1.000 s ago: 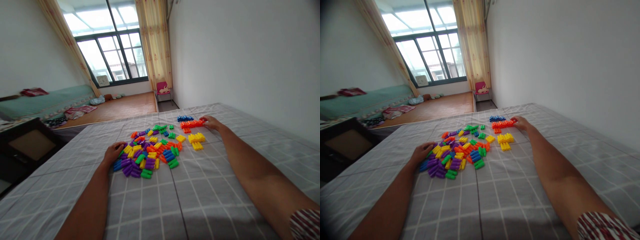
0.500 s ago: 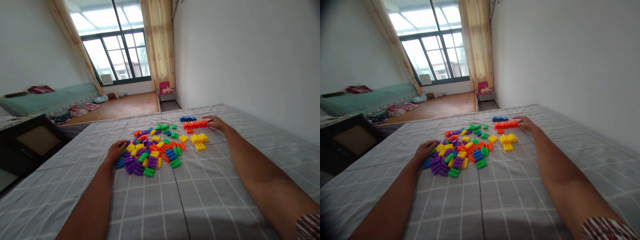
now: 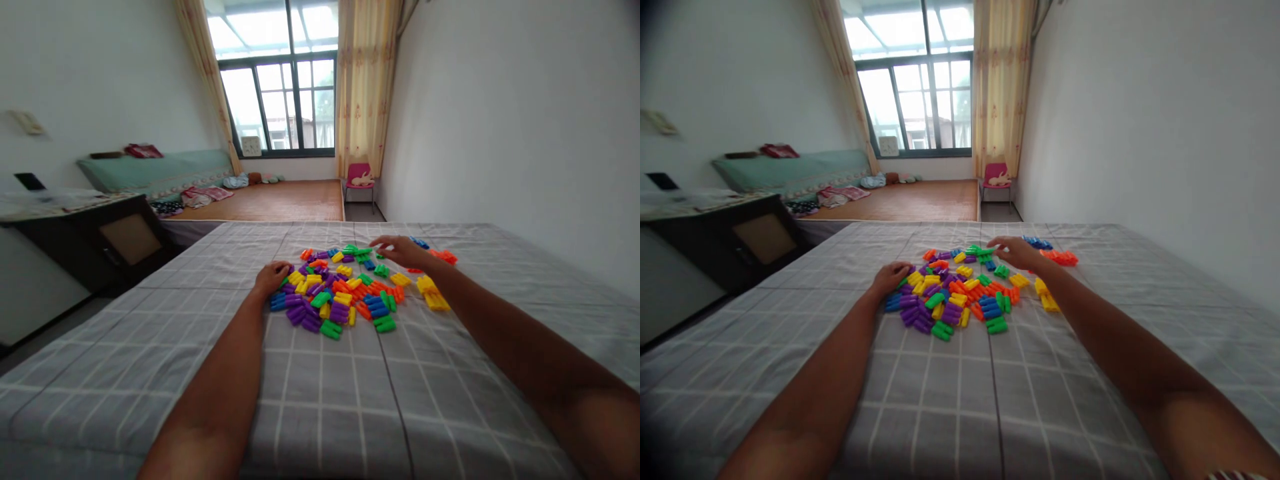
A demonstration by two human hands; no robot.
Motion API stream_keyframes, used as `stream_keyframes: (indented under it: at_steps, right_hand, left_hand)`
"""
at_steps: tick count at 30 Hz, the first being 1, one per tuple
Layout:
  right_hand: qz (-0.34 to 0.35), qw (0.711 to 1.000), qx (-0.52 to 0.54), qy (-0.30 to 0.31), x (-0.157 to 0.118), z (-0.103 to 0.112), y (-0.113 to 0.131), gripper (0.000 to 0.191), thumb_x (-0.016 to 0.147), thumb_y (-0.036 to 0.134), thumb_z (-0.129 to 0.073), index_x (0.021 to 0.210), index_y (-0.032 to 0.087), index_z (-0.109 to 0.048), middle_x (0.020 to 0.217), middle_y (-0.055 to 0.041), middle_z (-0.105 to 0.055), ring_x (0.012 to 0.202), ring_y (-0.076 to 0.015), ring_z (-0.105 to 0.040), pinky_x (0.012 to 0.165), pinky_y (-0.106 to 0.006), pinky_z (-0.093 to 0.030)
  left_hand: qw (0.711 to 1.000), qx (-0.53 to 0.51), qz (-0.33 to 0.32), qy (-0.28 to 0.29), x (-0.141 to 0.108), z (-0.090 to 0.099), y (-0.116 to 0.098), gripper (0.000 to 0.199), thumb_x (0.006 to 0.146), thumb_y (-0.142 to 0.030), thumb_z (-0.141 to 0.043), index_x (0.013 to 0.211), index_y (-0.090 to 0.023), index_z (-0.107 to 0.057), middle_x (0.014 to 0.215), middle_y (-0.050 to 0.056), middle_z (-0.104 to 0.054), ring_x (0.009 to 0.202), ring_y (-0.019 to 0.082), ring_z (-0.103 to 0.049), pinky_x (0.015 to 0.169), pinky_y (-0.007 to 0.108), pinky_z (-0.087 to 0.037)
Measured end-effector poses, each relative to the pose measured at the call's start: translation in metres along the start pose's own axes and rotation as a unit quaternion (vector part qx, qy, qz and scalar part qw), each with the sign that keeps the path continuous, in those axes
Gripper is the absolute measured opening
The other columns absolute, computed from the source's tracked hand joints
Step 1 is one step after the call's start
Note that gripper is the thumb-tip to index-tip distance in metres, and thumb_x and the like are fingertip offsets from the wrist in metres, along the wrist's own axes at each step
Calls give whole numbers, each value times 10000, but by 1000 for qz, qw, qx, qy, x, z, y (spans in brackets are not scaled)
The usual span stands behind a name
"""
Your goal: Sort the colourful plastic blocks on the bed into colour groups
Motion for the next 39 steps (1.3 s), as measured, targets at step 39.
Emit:
stream_keyframes:
  at_steps: [39]
  right_hand:
    - [-404,858,125,-292,-109,85,-193,291,891,249,-434,1121,137,-574,939,-91,-694,546,-85,-610,471,-178,-440]
  left_hand:
    - [1000,14,-18,2,5,2,4,363,801,-368,-472,1009,-225,-733,1069,27,-731,1020,204,-649,897,287,-498]
Point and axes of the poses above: each hand's wrist, its own x-axis towards the middle knuckle, its own z-axis out of the back of the hand, y = z × x, the point moved 6 cm from there along x, towards the middle knuckle
